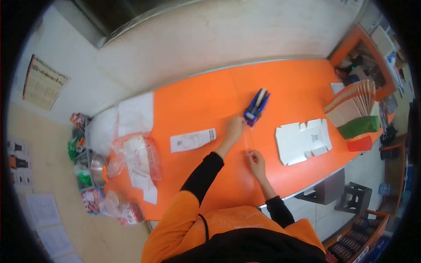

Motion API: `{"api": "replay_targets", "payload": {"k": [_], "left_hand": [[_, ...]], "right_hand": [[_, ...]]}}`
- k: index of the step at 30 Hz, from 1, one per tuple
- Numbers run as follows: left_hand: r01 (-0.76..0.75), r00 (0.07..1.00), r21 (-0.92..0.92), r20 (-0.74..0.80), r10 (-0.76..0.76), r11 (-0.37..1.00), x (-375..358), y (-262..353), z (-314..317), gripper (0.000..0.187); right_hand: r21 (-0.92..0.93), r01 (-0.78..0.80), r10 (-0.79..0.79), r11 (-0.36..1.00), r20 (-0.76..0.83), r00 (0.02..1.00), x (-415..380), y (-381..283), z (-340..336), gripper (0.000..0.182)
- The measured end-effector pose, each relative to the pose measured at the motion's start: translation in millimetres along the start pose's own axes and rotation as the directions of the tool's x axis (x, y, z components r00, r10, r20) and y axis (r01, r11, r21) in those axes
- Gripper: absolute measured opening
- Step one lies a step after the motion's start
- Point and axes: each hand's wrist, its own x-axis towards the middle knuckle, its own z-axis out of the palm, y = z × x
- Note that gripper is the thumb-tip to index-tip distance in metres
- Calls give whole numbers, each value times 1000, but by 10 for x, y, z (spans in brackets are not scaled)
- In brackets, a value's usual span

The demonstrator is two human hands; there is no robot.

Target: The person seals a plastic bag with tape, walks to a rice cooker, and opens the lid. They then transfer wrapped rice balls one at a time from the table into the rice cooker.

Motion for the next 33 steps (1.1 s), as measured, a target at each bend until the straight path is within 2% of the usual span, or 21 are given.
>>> {"api": "replay_targets", "payload": {"k": [3, 5, 7, 9, 10, 11, 13, 14, 16, 18, 21, 24, 27, 28, 31, 33], "left_hand": [[-181, 974, 154, -109, 199, 971, -121, -163, -245, 10], [-218, 954, -3, -214, 212, 976, -238, -281, -640, 9], [-250, 901, 88, -343, 265, 964, -374, -386, -1176, 8], [-13, 974, -265, -220, -47, 964, -544, -802, -1329, 11], [45, 967, -265, -229, -109, 963, -662, -1038, -1273, 13], [99, 957, -264, -240, -165, 959, -850, -1294, -1171, 14], [232, 919, -247, -262, -295, 941, -1182, -1349, -1152, 15], [314, 888, -235, -272, -372, 920, -1344, -1235, -1141, 15], [351, 829, -338, -321, -458, 873, -1748, -1056, -917, 11], [342, 818, -493, -262, -511, 800, -2093, -660, -813, 6], [356, 756, -723, -149, -637, 592, -2478, -350, -603, 8], [295, 724, -806, -162, -671, 513, -2672, -42, -666, 10], [352, 758, -508, -339, -558, 786, -2781, 31, -890, 8], [317, 766, -439, -404, -500, 841, -2758, 21, -985, 8], [237, 769, -221, -552, -322, 946, -2513, -92, -1213, 9], [224, 790, -73, -571, -225, 972, -2290, -266, -1223, 10]], "right_hand": [[107, -64, 55, 992, 85, 995, 14, -69, 130, 13], [179, -100, 63, 979, 204, 977, -19, -258, 216, 13], [317, -172, 66, 933, 317, 946, -72, -438, 452, 14], [336, -162, 12, 928, 407, 913, -61, -631, 810, 15], [348, -147, -27, 926, 449, 893, -18, -698, 919, 15], [273, -141, -24, 952, 522, 853, -10, -639, 992, 16], [123, -110, 4, 986, 649, 761, -74, -423, 1149, 17], [92, -138, 34, 986, 703, 710, -162, -363, 1111, 16], [0, -207, 123, 978, 804, 581, -380, -192, 837, 15], [-167, -69, 179, 984, 852, 491, -501, -407, 416, 18], [-117, 6, 91, 993, 804, 588, -746, -359, -9, 20], [-288, 15, 226, 957, 780, 584, -752, -603, -241, 19], [-285, 13, 213, 958, 744, 633, -707, -734, -259, 23], [-263, -4, 192, 965, 694, 694, -697, -810, -197, 25], [-288, 9, 185, 958, 636, 749, -613, -831, 47, 28], [-415, 243, 25, 877, 543, 839, -519, -709, 268, 30]]}}
